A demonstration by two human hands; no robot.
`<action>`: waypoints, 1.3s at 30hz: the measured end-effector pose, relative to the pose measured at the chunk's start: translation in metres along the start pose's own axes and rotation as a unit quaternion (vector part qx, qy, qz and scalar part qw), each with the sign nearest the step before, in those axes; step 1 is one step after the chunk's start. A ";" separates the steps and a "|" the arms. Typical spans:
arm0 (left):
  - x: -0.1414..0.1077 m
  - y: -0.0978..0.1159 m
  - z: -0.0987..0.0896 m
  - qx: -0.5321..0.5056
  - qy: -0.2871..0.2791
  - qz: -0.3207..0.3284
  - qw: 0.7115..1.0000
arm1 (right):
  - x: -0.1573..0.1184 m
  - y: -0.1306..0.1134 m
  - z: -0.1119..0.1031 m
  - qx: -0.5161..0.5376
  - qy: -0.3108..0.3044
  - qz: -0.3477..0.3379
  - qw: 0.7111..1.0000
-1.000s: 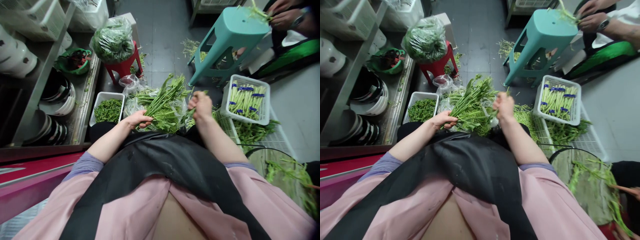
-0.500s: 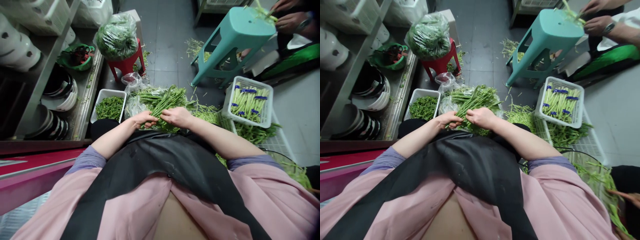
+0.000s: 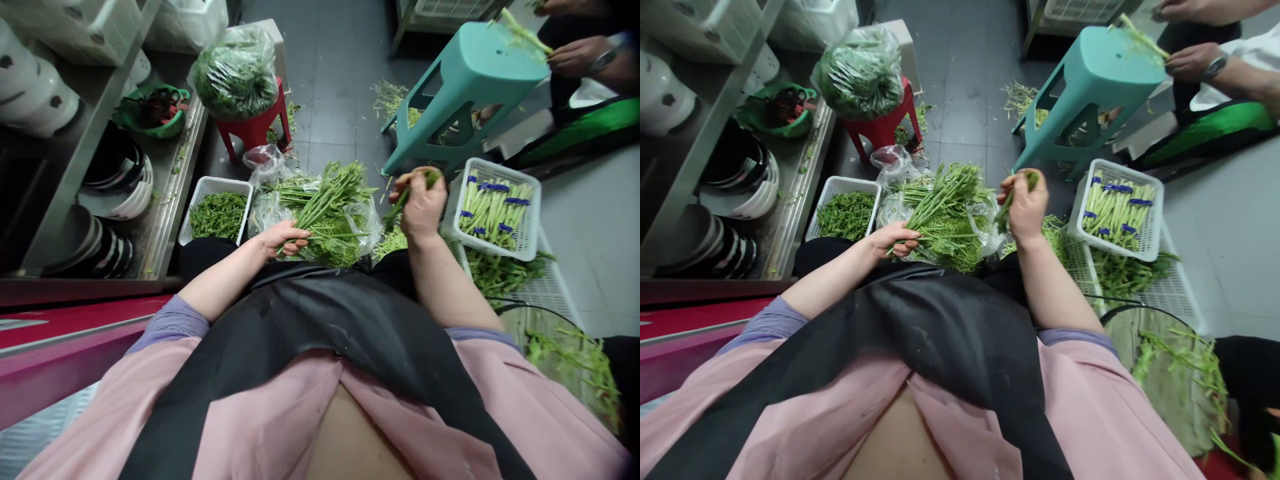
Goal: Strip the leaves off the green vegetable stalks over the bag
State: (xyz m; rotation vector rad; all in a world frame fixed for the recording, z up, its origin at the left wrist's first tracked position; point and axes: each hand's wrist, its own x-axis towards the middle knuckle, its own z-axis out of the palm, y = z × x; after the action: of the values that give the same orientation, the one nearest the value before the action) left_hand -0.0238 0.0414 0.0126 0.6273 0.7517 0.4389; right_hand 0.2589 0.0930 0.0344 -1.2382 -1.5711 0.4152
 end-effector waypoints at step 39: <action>0.017 0.005 0.007 -0.029 0.013 -0.090 0.995 | -0.026 -0.007 0.012 0.021 -0.553 0.090 0.828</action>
State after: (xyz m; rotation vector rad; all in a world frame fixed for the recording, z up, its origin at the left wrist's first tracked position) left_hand -0.0082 0.0528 0.0115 0.4951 0.8100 0.3035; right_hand 0.2431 0.0713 0.0217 -1.1476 -2.3589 1.4783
